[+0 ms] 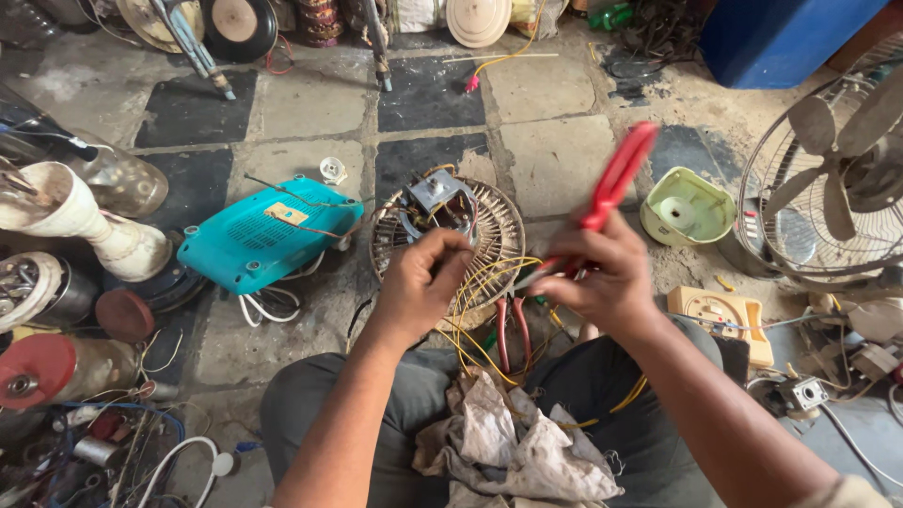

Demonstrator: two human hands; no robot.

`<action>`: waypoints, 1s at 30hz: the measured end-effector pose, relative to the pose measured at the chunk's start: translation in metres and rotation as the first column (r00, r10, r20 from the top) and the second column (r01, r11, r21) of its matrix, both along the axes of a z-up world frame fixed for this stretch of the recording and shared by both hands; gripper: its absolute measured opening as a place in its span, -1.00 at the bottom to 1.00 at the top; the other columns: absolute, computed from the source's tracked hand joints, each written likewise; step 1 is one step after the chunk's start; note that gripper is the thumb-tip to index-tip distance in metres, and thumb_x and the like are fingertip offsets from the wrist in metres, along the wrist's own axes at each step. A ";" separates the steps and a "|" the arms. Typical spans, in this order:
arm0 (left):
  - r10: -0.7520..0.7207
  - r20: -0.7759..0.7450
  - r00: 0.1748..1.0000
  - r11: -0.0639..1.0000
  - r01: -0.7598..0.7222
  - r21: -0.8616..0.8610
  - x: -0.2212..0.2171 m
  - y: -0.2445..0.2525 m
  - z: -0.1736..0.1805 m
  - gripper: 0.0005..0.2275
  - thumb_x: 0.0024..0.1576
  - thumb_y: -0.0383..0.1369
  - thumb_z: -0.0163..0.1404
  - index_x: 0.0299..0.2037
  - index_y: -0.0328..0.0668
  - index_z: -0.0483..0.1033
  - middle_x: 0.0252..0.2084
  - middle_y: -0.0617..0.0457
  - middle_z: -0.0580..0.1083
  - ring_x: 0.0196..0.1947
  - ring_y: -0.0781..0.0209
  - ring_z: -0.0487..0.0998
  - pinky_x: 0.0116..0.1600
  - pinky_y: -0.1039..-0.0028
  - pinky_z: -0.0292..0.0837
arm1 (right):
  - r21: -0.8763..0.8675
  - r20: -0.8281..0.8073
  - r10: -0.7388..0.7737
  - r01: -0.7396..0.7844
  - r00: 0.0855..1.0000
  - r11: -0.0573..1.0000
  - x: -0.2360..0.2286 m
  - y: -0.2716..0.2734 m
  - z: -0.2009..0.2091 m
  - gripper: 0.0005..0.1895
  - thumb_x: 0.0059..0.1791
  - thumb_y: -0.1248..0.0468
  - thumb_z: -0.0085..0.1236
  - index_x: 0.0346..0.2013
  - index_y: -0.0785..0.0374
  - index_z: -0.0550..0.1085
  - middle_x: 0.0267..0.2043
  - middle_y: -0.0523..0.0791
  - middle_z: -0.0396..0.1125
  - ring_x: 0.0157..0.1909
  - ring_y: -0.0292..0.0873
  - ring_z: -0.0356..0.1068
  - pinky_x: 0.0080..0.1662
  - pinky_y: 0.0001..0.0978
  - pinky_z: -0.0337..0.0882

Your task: The person repairs a fan motor by stripping and connecting wires using pliers and scissors, then applies oil from a plastic bottle to the motor shaft and rotor.

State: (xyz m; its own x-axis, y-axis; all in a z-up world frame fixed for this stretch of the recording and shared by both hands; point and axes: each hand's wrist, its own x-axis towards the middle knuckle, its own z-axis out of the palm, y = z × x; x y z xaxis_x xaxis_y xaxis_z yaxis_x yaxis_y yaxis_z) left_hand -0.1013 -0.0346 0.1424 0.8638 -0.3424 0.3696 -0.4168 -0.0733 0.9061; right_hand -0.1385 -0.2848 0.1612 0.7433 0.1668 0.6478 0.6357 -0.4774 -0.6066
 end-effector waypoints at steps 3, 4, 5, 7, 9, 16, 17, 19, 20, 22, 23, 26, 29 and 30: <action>0.004 -0.036 0.999 1.000 -0.005 -0.015 -0.003 -0.004 0.000 -0.97 0.25 -0.46 0.05 -0.19 -0.24 0.52 -0.42 0.08 0.53 -0.43 0.47 0.44 -0.32 0.54 0.37 | 0.001 -0.043 -0.099 0.099 0.994 0.995 0.003 0.004 0.003 -0.34 -0.36 -0.02 0.55 -0.12 0.27 0.54 -0.13 -0.14 0.24 -0.26 -0.31 0.32 -0.28 -0.43 0.39; 0.001 -0.007 1.000 1.000 0.000 0.027 -0.006 -0.009 0.002 -0.97 0.23 -0.46 0.06 -0.20 -0.24 0.53 -0.42 0.09 0.54 -0.43 0.47 0.47 -0.32 0.55 0.39 | -0.020 -0.057 -0.144 0.144 0.988 0.989 0.006 0.010 0.001 -0.27 -0.41 -0.04 0.56 -0.10 0.30 0.53 -0.12 -0.12 0.21 -0.28 -0.30 0.30 -0.30 -0.44 0.39; -0.002 0.023 1.000 0.998 0.001 0.070 -0.008 -0.011 0.005 -0.96 0.21 -0.46 0.06 -0.21 -0.24 0.53 -0.42 0.11 0.56 -0.43 0.48 0.49 -0.31 0.56 0.42 | -0.011 -0.109 -0.222 0.222 0.969 0.975 0.010 0.019 0.000 -0.31 -0.34 0.00 0.57 -0.08 0.30 0.52 -0.13 -0.12 0.22 -0.25 -0.28 0.29 -0.26 -0.42 0.39; -0.030 0.085 0.996 0.996 0.023 0.082 -0.011 -0.010 0.010 -0.95 0.22 -0.44 0.07 -0.20 -0.25 0.52 -0.40 0.11 0.55 -0.41 0.49 0.50 -0.28 0.55 0.43 | -0.005 -0.220 -0.364 0.372 0.905 0.928 0.017 0.034 -0.004 -0.40 -0.19 0.06 0.59 -0.04 0.30 0.51 -0.17 -0.14 0.26 -0.20 -0.24 0.28 -0.18 -0.37 0.37; -0.028 0.069 0.997 0.996 0.022 0.085 -0.014 -0.006 0.011 -0.93 0.23 -0.43 0.07 -0.19 -0.26 0.52 -0.41 0.11 0.54 -0.41 0.49 0.48 -0.28 0.54 0.42 | -0.074 -0.181 -0.317 0.309 0.931 0.948 0.018 0.036 0.000 -0.37 -0.26 0.11 0.56 -0.02 0.30 0.50 -0.12 -0.13 0.26 -0.16 -0.23 0.30 -0.16 -0.36 0.40; -0.130 -0.080 0.988 0.991 0.131 -0.002 0.000 0.002 0.001 -0.91 0.24 -0.42 0.06 -0.19 -0.28 0.55 -0.34 0.15 0.56 -0.32 0.50 0.48 -0.19 0.56 0.45 | -0.202 -0.018 -0.135 0.128 0.991 0.971 0.012 0.034 0.014 -0.47 -0.26 0.05 0.54 -0.09 0.14 0.56 -0.09 -0.09 0.26 -0.20 -0.24 0.37 -0.21 -0.36 0.45; -0.183 -0.106 0.977 0.983 0.182 -0.020 0.003 0.004 -0.001 -0.91 0.25 -0.42 0.05 -0.19 -0.29 0.55 -0.33 0.15 0.56 -0.29 0.50 0.48 -0.17 0.56 0.45 | -0.263 0.033 -0.121 0.125 0.992 0.957 0.016 0.031 0.015 -0.48 -0.28 0.04 0.56 -0.13 0.13 0.58 -0.14 -0.11 0.27 -0.21 -0.20 0.36 -0.22 -0.33 0.42; -0.217 -0.132 0.967 0.976 0.214 -0.038 0.005 0.008 -0.004 -0.91 0.23 -0.42 0.05 -0.17 -0.29 0.55 -0.30 0.17 0.56 -0.26 0.49 0.49 -0.13 0.58 0.45 | -0.379 0.132 -0.083 0.128 0.988 0.916 0.025 0.026 0.016 -0.51 -0.31 0.01 0.59 -0.21 0.11 0.61 -0.24 -0.14 0.28 -0.22 -0.13 0.33 -0.24 -0.27 0.36; -0.235 -0.144 0.961 0.972 0.230 -0.048 0.007 0.010 -0.004 -0.90 0.22 -0.43 0.05 -0.17 -0.30 0.55 -0.29 0.18 0.56 -0.24 0.49 0.49 -0.11 0.59 0.45 | -0.337 0.096 -0.045 0.075 0.994 0.939 0.024 0.024 0.014 -0.52 -0.30 0.00 0.57 -0.22 0.13 0.60 -0.22 -0.13 0.27 -0.22 -0.16 0.34 -0.24 -0.30 0.37; -0.091 -0.033 0.995 0.996 0.091 -0.026 0.014 0.017 -0.005 -0.90 0.24 -0.41 0.06 -0.14 -0.28 0.55 -0.30 0.18 0.55 -0.28 0.49 0.49 -0.17 0.61 0.43 | -0.244 0.028 0.038 -0.030 0.999 0.969 0.022 0.019 0.009 -0.53 -0.27 -0.01 0.52 -0.23 0.17 0.58 -0.19 -0.12 0.26 -0.22 -0.21 0.35 -0.24 -0.37 0.38; -0.021 0.023 1.000 1.000 0.021 -0.020 0.015 0.020 -0.007 -0.89 0.24 -0.41 0.07 -0.13 -0.27 0.55 -0.31 0.19 0.54 -0.30 0.50 0.49 -0.20 0.62 0.41 | -0.149 0.024 -0.002 0.005 1.000 0.989 0.019 0.013 0.006 -0.55 -0.23 0.00 0.50 -0.21 0.17 0.57 -0.19 -0.14 0.27 -0.23 -0.22 0.33 -0.24 -0.38 0.36; 0.135 -0.240 0.961 0.923 -0.210 -0.323 0.014 0.021 -0.011 -0.89 0.30 -0.39 0.04 -0.13 -0.29 0.54 -0.46 0.19 0.36 -0.52 0.49 0.22 -0.44 0.60 0.09 | 0.094 -0.091 -0.119 0.127 0.989 0.987 0.011 0.008 -0.003 -0.63 -0.07 0.06 0.39 -0.12 0.20 0.53 -0.19 -0.18 0.29 -0.25 -0.26 0.31 -0.23 -0.41 0.33; -0.124 -0.440 0.889 0.781 -0.187 -0.596 0.001 -0.001 -0.010 -0.83 0.28 -0.36 -0.04 -0.02 -0.19 0.55 -0.53 0.22 0.32 -0.57 0.50 0.23 -0.47 0.62 0.16 | 0.159 -0.222 -0.185 0.222 0.957 0.962 0.004 0.032 -0.001 -0.73 0.06 0.19 0.23 -0.01 0.23 0.51 -0.14 -0.14 0.28 -0.25 -0.28 0.35 -0.25 -0.43 0.40; -0.153 -0.421 0.894 0.772 -0.158 -0.616 0.000 -0.007 -0.009 -0.81 0.29 -0.36 -0.04 0.01 -0.21 0.55 -0.53 0.22 0.33 -0.56 0.50 0.24 -0.46 0.62 0.17 | 0.131 -0.166 -0.197 0.219 0.966 0.967 0.000 0.047 0.000 -0.74 0.05 0.24 0.18 0.01 0.24 0.50 -0.08 -0.11 0.26 -0.24 -0.28 0.41 -0.26 -0.45 0.45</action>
State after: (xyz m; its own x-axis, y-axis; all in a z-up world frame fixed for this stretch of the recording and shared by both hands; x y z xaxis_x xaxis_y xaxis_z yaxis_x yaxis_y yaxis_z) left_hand -0.1017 -0.0416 0.1334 0.9813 -0.1680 0.0935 0.0185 0.5667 0.8237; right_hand -0.1380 -0.2378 0.1610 0.8419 -0.0907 0.5319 0.4282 -0.4874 -0.7609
